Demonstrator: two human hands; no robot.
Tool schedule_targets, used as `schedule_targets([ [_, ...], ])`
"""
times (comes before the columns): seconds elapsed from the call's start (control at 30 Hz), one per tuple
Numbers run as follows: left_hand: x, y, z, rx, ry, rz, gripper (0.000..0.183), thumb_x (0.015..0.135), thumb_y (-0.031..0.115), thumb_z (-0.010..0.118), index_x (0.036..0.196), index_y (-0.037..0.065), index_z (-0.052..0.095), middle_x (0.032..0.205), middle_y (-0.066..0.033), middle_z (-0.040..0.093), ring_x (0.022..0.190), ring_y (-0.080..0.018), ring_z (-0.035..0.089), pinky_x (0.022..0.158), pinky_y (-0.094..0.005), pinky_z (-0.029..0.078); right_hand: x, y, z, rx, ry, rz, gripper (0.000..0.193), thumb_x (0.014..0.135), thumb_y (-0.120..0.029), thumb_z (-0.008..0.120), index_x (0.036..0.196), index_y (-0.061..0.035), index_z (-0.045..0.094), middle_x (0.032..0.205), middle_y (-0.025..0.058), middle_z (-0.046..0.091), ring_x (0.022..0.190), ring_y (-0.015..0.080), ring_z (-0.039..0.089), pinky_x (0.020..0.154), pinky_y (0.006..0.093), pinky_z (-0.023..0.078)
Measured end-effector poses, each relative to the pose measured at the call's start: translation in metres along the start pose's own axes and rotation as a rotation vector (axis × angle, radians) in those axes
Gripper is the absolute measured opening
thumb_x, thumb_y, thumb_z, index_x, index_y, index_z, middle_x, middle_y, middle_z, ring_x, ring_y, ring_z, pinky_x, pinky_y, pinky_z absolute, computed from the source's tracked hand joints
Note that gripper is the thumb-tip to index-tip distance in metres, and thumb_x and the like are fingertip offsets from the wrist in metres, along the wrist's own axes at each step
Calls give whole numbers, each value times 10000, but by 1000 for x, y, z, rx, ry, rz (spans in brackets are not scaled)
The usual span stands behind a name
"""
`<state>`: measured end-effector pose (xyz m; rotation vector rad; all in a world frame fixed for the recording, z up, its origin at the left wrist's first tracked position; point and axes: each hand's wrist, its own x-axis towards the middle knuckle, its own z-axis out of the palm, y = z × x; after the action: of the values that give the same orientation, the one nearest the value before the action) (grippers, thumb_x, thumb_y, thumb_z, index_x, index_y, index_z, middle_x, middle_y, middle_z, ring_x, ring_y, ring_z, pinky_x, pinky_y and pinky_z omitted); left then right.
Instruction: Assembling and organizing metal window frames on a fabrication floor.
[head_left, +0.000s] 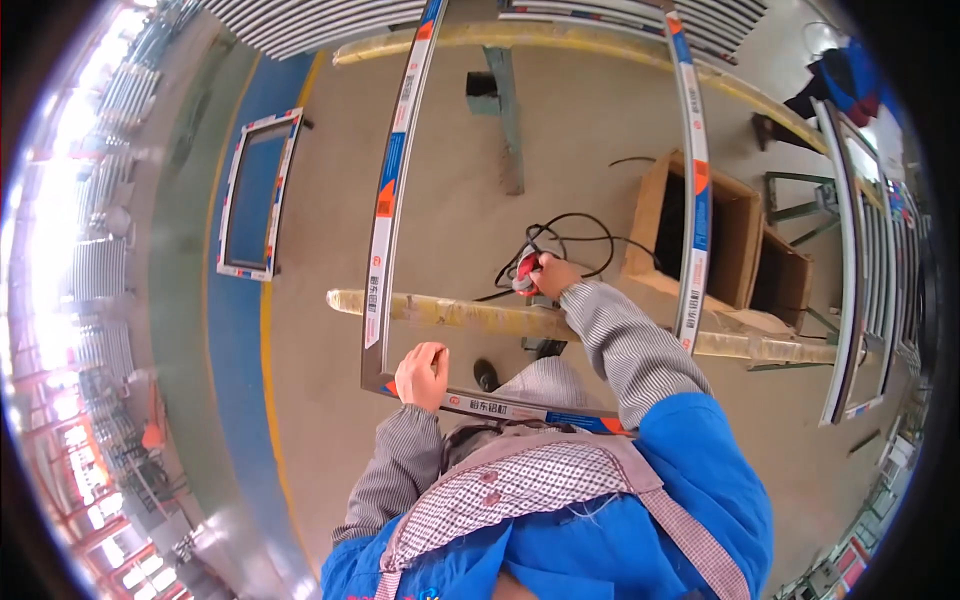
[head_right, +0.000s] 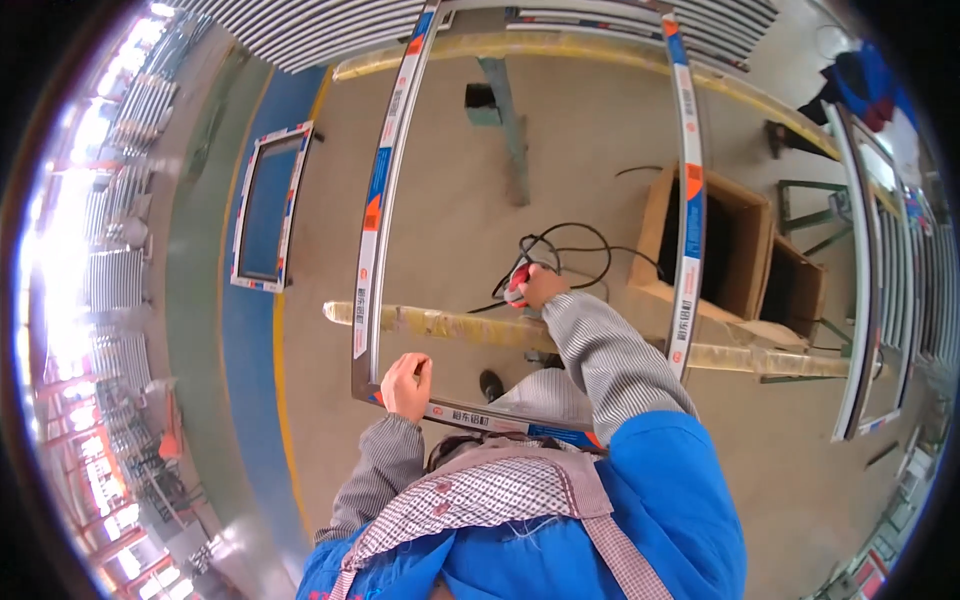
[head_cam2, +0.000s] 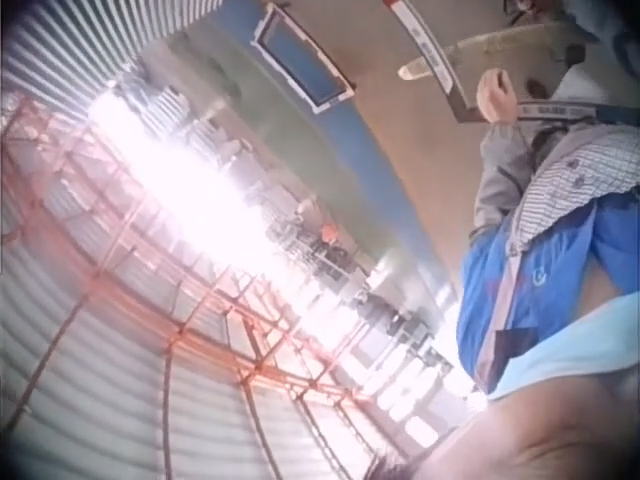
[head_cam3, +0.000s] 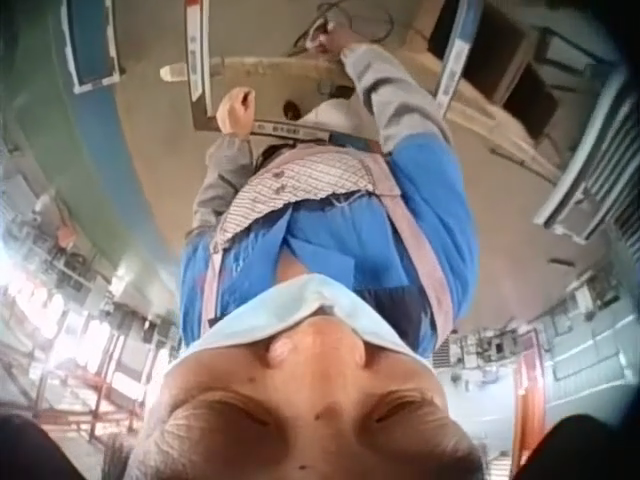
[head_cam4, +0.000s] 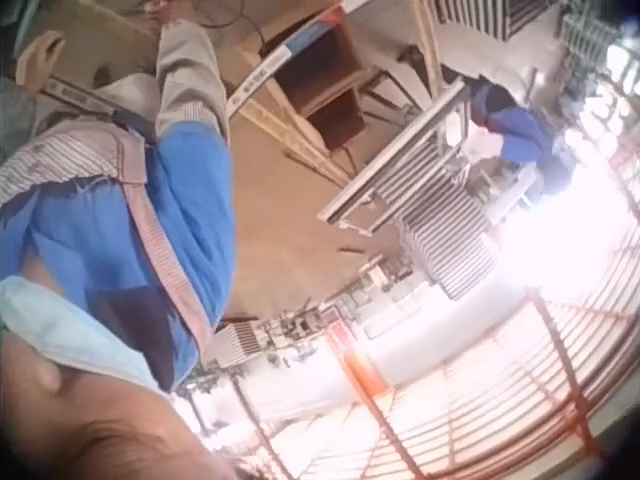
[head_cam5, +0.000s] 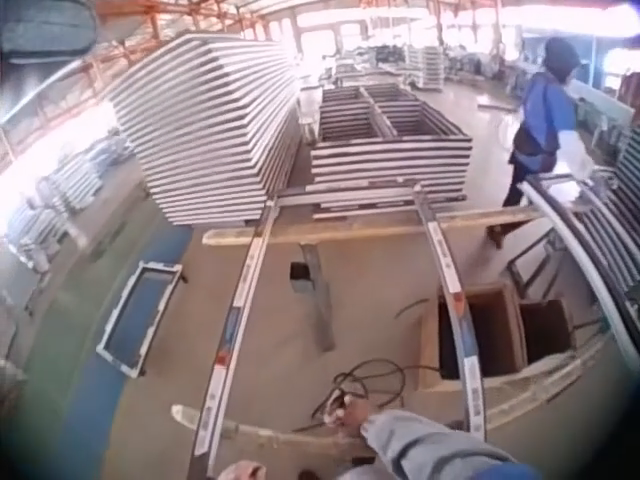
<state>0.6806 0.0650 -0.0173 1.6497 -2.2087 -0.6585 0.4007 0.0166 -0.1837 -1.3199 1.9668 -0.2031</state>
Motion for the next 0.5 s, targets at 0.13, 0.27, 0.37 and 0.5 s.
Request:
schedule_targets([
  [0.13, 7, 7, 0, 49, -12, -48, 92, 795, 154, 582, 795, 62, 576, 744, -74, 588, 719, -268, 569, 633, -365, 433, 24, -29, 5, -33, -152, 177, 467, 763, -393, 585, 1015, -2, 544, 969, 184, 629, 892, 324, 617, 804, 398, 472],
  [0.27, 10, 12, -8, 62, -22, -116, 93, 791, 160, 587, 793, 67, 576, 733, -74, 587, 711, -268, 570, 620, -365, 430, 15, -34, 36, -125, -80, 267, 488, 720, -362, 634, 1059, -21, 548, 1061, 180, 597, 974, 296, 588, 800, 399, 487],
  [0.37, -10, -9, -6, 119, 20, -152, 99, 789, 172, 591, 789, 74, 577, 724, -66, 590, 700, -263, 572, 616, -371, 430, 40, -51, 38, -215, -206, 193, 536, 761, -309, 611, 1205, -40, 478, 1186, 134, 547, 1077, 250, 540, 850, 369, 470],
  [0.5, 2, 7, 4, 105, -37, -116, 103, 786, 187, 596, 790, 85, 582, 718, -61, 594, 690, -260, 574, 619, -375, 432, 72, 4, 70, -13, -204, 265, 496, 799, -307, 572, 1203, -40, 463, 1187, 155, 542, 1107, 263, 520, 881, 384, 441],
])
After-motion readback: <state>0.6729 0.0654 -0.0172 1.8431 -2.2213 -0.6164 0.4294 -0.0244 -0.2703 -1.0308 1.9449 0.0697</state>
